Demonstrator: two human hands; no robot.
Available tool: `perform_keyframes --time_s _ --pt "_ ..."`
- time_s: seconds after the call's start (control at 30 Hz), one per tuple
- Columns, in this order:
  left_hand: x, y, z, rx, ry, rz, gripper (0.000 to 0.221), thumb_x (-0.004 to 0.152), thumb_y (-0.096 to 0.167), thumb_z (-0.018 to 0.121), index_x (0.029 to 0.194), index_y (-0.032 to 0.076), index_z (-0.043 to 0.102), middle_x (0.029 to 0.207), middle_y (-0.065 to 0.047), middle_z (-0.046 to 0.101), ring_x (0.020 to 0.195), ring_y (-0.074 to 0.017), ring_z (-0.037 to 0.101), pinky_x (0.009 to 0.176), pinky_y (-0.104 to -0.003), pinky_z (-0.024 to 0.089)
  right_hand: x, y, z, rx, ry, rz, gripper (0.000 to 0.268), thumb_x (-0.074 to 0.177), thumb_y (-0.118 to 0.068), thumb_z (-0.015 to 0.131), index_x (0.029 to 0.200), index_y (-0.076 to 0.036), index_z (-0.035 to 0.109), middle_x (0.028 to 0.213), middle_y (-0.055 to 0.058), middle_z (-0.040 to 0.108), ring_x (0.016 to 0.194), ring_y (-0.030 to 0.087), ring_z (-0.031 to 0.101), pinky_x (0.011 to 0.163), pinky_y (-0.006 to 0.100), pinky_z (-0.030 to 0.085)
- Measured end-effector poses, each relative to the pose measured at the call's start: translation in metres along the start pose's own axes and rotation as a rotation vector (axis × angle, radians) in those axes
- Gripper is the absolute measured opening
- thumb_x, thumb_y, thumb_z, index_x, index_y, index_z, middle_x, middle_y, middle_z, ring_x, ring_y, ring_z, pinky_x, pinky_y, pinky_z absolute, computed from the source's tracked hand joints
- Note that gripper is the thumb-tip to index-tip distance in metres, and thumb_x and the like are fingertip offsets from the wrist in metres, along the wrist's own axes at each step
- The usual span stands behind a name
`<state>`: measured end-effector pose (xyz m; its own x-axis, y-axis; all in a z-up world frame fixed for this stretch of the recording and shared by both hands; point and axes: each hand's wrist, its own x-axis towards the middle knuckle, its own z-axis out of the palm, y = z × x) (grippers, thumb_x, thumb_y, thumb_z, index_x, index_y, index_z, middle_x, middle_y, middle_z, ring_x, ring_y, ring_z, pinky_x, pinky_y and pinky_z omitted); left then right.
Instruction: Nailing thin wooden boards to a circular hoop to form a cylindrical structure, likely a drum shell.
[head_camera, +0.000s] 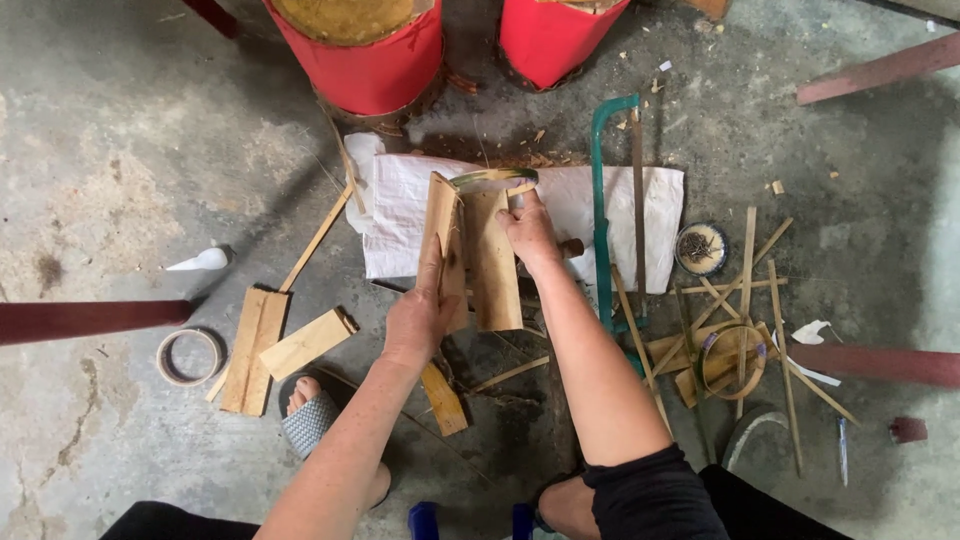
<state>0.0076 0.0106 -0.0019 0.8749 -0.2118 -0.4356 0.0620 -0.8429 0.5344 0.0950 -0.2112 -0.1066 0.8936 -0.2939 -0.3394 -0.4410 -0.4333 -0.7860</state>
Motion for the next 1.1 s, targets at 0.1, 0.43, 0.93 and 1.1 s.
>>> perform_keyframes --time_s 0.1,0.43,0.93,1.1 --pt "-0.001 0.003 0.001 -0.017 0.020 0.007 0.095 0.099 0.029 0.062 0.165 0.032 -0.005 0.088 -0.025 0.073 0.083 -0.0451 0.074 0.071 -0.054 0.058 0.012 0.012 0.009 -0.060 0.019 0.024 0.058 0.088 -0.026 0.071 0.142 -0.018 0.051 0.099 0.013 0.078 0.107 0.034 0.072 0.090 0.050 0.058" --pt "-0.004 0.004 0.001 -0.060 0.006 0.011 0.095 0.098 0.029 0.063 0.166 0.032 -0.003 0.088 -0.026 0.074 0.087 -0.0460 0.073 0.074 -0.057 0.057 0.011 0.006 0.013 -0.099 0.051 0.071 0.059 0.082 -0.029 0.080 0.134 -0.014 0.057 0.118 0.018 0.073 0.117 0.039 0.067 0.099 0.052 0.055" --pt "-0.005 -0.002 0.003 -0.181 0.015 -0.044 0.089 0.101 0.027 0.059 0.167 0.029 -0.001 0.076 -0.012 0.071 0.073 -0.0347 0.071 0.066 -0.045 0.055 -0.033 0.010 -0.004 0.112 0.006 0.025 0.053 0.092 -0.023 0.070 0.140 -0.012 0.050 0.092 0.013 0.077 0.092 0.026 0.076 0.077 0.039 0.061" --pt "0.000 -0.017 0.010 -0.257 0.034 -0.052 0.090 0.100 0.027 0.060 0.167 0.030 0.001 0.075 -0.010 0.070 0.072 -0.0331 0.070 0.064 -0.045 0.053 -0.008 0.036 0.003 0.060 0.037 0.075 0.047 0.090 -0.024 0.072 0.133 -0.011 0.058 0.099 0.014 0.077 0.092 0.025 0.076 0.072 0.037 0.063"
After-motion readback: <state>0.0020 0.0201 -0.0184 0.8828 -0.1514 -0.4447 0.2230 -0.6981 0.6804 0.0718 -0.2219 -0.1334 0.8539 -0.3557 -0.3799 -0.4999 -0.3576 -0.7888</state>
